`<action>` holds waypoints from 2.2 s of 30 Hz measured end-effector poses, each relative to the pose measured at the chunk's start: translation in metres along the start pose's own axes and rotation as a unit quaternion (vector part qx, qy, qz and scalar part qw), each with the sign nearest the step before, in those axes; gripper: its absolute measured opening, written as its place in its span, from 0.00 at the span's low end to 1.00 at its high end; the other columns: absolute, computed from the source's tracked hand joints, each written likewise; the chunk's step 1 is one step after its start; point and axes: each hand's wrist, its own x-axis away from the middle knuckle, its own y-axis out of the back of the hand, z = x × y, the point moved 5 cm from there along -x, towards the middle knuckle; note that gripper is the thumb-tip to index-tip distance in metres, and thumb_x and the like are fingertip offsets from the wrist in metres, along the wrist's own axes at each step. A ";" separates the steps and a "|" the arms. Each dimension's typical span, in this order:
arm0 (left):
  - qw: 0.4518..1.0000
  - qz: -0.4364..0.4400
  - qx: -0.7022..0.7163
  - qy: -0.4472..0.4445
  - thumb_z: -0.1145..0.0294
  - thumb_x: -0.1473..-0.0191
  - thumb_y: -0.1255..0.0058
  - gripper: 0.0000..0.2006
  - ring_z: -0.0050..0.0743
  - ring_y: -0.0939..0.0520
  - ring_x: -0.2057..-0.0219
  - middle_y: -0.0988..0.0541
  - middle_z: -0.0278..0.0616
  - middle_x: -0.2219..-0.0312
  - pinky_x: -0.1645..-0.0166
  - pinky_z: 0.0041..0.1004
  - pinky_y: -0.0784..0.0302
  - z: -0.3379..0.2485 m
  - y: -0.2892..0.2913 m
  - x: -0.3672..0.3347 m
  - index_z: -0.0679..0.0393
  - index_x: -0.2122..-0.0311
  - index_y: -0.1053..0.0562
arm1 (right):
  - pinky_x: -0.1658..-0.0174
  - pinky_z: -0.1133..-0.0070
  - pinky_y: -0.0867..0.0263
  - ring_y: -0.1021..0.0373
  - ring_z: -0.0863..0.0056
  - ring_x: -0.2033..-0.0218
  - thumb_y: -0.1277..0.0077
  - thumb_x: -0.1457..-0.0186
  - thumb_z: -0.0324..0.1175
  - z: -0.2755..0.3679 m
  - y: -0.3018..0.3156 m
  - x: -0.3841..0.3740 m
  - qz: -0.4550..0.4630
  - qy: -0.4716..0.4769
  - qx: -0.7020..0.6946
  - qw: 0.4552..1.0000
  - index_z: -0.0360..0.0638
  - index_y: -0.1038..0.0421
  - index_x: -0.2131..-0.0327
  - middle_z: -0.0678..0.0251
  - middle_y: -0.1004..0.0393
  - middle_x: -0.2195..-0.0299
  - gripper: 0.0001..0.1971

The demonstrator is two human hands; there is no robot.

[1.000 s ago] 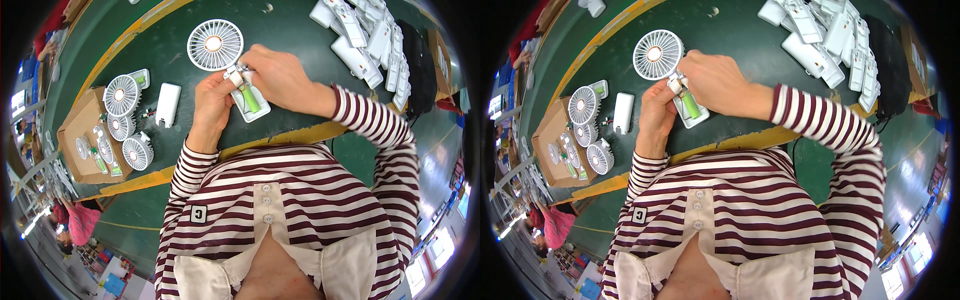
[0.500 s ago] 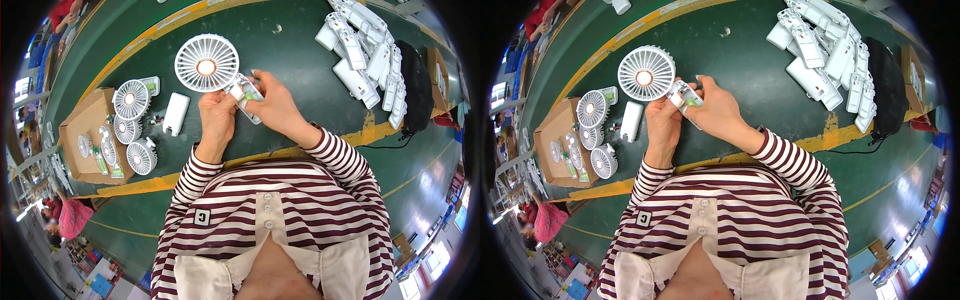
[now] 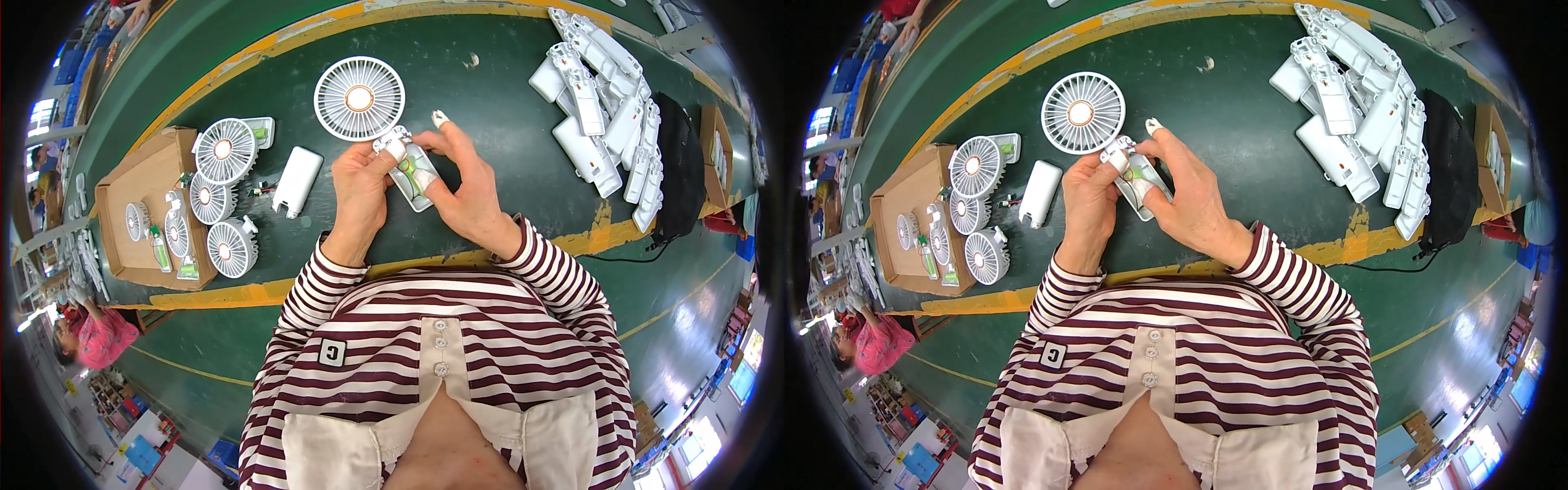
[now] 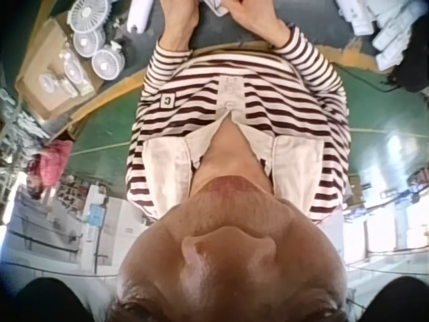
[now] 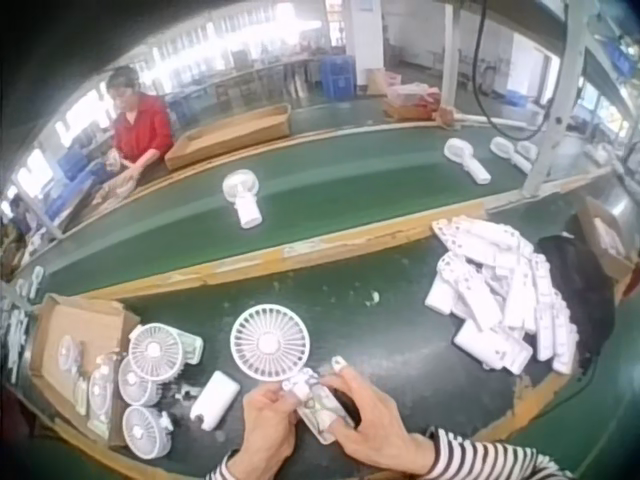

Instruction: The person assembles portable electric fans by inserting fan heads, circuit boards, and batteries into handle casings, snapping the handle covers closed by hand, and placing completed fans onto the conveyor belt. The person also packs plastic casing pieces into a cardboard box.

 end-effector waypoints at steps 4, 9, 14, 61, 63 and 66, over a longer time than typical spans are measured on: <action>1.000 -0.003 0.005 0.003 0.81 0.52 0.54 0.10 0.25 0.22 0.72 0.24 0.43 0.69 0.68 0.23 0.25 -0.001 -0.001 0.000 0.69 0.63 0.30 | 0.60 0.72 0.36 0.33 0.62 0.63 0.50 0.63 0.20 0.009 0.005 -0.008 0.080 0.050 0.079 0.992 0.36 0.41 0.53 0.58 0.30 0.62 0.27; 0.998 0.011 -0.032 0.053 0.80 0.54 0.54 0.09 0.24 0.23 0.71 0.24 0.41 0.70 0.67 0.22 0.26 0.006 -0.005 0.004 0.69 0.64 0.29 | 0.63 0.75 0.39 0.35 0.70 0.65 0.47 0.64 0.30 0.018 0.012 -0.005 0.195 0.274 0.239 0.911 0.39 0.37 0.56 0.65 0.32 0.66 0.26; 0.998 0.006 -0.040 0.057 0.78 0.52 0.54 0.09 0.24 0.23 0.72 0.24 0.41 0.71 0.68 0.21 0.26 0.012 0.007 0.002 0.69 0.64 0.29 | 0.59 0.74 0.41 0.37 0.70 0.64 0.45 0.63 0.36 0.020 0.008 -0.004 0.277 0.276 0.251 0.885 0.38 0.40 0.53 0.64 0.33 0.65 0.30; 0.982 0.005 0.055 0.182 0.64 0.48 0.55 0.13 0.26 0.23 0.71 0.25 0.39 0.71 0.66 0.26 0.26 0.017 -0.004 0.008 0.64 0.64 0.30 | 0.77 0.79 0.36 0.32 0.70 0.81 0.44 0.65 0.33 0.063 0.037 -0.011 0.107 -0.073 0.364 0.922 0.31 0.32 0.61 0.60 0.32 0.77 0.24; 0.980 0.004 0.078 0.183 0.60 0.47 0.57 0.15 0.27 0.22 0.71 0.25 0.39 0.70 0.65 0.27 0.26 0.012 -0.007 0.009 0.64 0.63 0.31 | 0.77 0.77 0.35 0.32 0.67 0.81 0.45 0.66 0.33 0.073 0.025 -0.016 0.135 -0.045 0.368 0.919 0.32 0.32 0.63 0.60 0.31 0.78 0.23; 0.982 0.015 0.092 0.166 0.54 0.46 0.61 0.19 0.28 0.23 0.70 0.25 0.41 0.69 0.65 0.27 0.27 0.007 -0.011 0.010 0.63 0.63 0.32 | 0.78 0.74 0.36 0.32 0.64 0.80 0.46 0.67 0.34 0.071 0.010 -0.022 0.168 -0.037 0.386 0.906 0.34 0.31 0.67 0.59 0.31 0.79 0.20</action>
